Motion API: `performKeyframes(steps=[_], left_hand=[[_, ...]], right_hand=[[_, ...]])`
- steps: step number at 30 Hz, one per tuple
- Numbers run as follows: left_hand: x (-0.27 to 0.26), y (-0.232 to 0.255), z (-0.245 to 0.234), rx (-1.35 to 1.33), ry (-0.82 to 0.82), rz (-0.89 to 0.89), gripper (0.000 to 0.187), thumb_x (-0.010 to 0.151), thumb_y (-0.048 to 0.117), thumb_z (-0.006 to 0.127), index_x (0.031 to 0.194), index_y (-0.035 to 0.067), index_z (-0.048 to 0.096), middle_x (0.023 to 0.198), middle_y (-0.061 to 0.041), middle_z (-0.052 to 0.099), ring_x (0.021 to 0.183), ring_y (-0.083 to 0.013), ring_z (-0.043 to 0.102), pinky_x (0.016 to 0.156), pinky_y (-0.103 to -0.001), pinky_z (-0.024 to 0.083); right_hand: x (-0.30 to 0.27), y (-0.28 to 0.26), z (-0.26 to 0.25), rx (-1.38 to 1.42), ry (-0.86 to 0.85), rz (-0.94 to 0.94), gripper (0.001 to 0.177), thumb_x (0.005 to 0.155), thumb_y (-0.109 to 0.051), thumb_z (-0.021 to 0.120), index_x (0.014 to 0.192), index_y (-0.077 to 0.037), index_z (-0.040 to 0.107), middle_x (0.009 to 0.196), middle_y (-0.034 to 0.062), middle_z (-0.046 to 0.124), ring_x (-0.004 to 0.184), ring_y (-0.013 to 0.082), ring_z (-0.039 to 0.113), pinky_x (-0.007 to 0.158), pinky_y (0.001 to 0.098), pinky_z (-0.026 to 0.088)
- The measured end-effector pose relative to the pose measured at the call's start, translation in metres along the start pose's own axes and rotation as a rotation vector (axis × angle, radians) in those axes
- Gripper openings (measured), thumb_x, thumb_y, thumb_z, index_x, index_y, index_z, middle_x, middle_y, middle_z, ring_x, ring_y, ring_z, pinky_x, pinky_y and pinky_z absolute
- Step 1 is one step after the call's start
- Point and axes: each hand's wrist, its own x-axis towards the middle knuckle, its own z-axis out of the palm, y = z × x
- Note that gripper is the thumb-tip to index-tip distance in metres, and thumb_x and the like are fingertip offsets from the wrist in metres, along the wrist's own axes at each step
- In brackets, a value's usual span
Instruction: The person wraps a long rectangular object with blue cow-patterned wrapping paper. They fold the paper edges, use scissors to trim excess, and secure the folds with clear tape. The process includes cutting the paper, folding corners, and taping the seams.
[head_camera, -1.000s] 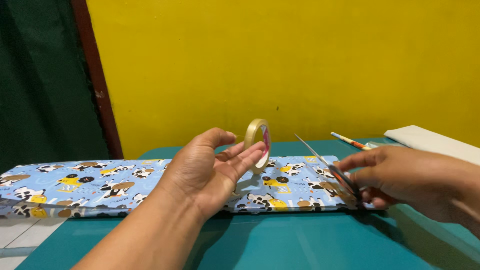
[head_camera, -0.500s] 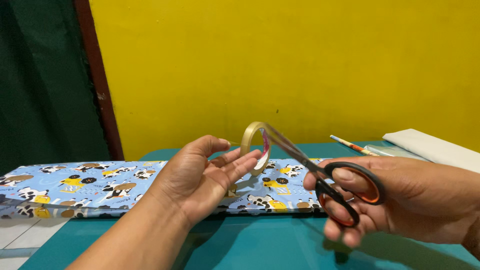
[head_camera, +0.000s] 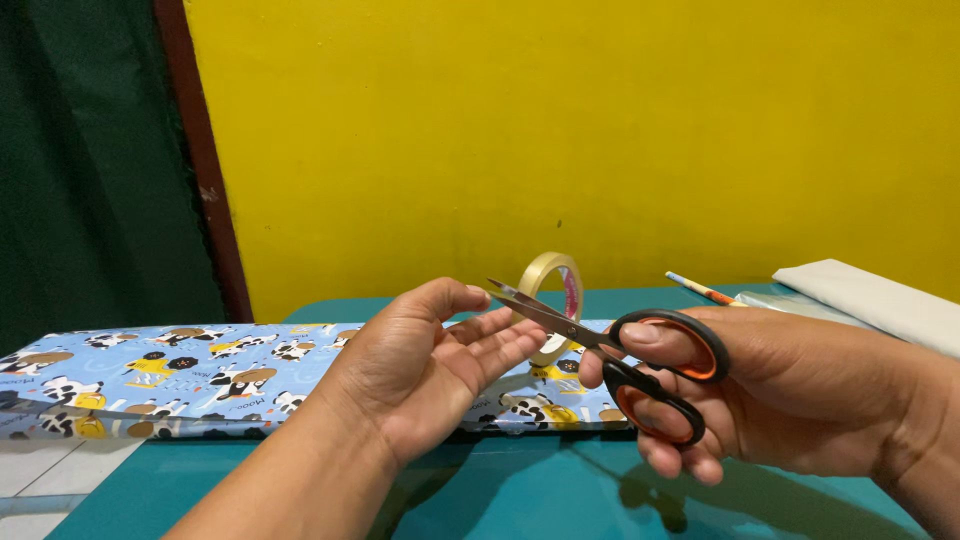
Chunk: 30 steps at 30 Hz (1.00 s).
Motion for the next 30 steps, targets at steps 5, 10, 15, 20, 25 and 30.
performKeyframes(steps=[5, 10, 15, 20, 25, 30], left_hand=[[0.006, -0.003, -0.001, -0.012, -0.029, -0.029, 0.028, 0.089, 0.007, 0.056, 0.105, -0.012, 0.045, 0.118, -0.028, 0.048, 0.112, -0.0482, 0.062, 0.099, -0.049, 0.051], [0.010, -0.005, 0.003, -0.048, -0.100, -0.045, 0.036, 0.088, 0.005, 0.057, 0.111, -0.018, 0.042, 0.125, -0.036, 0.049, 0.115, -0.0510, 0.062, 0.098, -0.049, 0.051], [0.013, -0.006, 0.015, -0.108, -0.032, -0.020, 0.041, 0.084, 0.002, 0.055, 0.116, -0.017, 0.037, 0.128, -0.038, 0.049, 0.121, -0.0563, 0.060, 0.098, -0.051, 0.050], [0.018, -0.013, 0.026, -0.104, -0.033, -0.014, 0.041, 0.084, 0.002, 0.056, 0.115, -0.018, 0.038, 0.127, -0.036, 0.048, 0.121, -0.0559, 0.061, 0.099, -0.051, 0.050], [0.025, -0.026, 0.032, -0.060, -0.114, -0.039, 0.037, 0.083, 0.004, 0.059, 0.110, -0.017, 0.044, 0.122, -0.034, 0.052, 0.118, -0.0530, 0.063, 0.096, -0.049, 0.053], [0.032, -0.045, 0.042, 0.090, -0.142, -0.052, 0.033, 0.084, 0.007, 0.062, 0.106, -0.012, 0.047, 0.118, -0.028, 0.052, 0.114, -0.0462, 0.066, 0.092, -0.046, 0.056]], right_hand=[[0.001, 0.003, -0.008, 0.029, 0.034, 0.014, 0.053, 0.097, -0.043, 0.067, 0.124, 0.003, 0.067, 0.075, 0.0073, 0.067, 0.070, 0.0206, 0.072, 0.052, 0.0290, 0.057], [-0.005, 0.003, -0.011, 0.001, 0.032, -0.031, 0.051, 0.103, -0.038, 0.069, 0.128, 0.005, 0.063, 0.075, 0.0071, 0.063, 0.071, 0.0207, 0.068, 0.052, 0.0292, 0.054], [-0.007, -0.004, -0.022, -0.353, 0.609, 0.157, 0.040, 0.095, -0.043, 0.070, 0.115, -0.010, 0.058, 0.073, 0.0109, 0.068, 0.068, 0.0197, 0.057, 0.054, 0.0309, 0.044], [-0.009, 0.013, -0.053, -0.833, 0.869, 0.189, 0.033, 0.095, -0.031, 0.078, 0.097, -0.007, 0.057, 0.076, 0.0063, 0.059, 0.070, 0.0169, 0.048, 0.059, 0.0324, 0.041], [-0.015, 0.029, -0.087, -1.209, 0.963, 0.379, 0.032, 0.085, -0.036, 0.082, 0.081, -0.011, 0.062, 0.075, 0.0054, 0.068, 0.069, 0.0170, 0.062, 0.062, 0.0334, 0.049], [-0.022, 0.026, -0.093, -1.315, 1.003, 0.580, 0.031, 0.081, -0.043, 0.083, 0.079, -0.013, 0.074, 0.078, 0.0057, 0.074, 0.076, 0.0181, 0.068, 0.069, 0.0343, 0.053]])
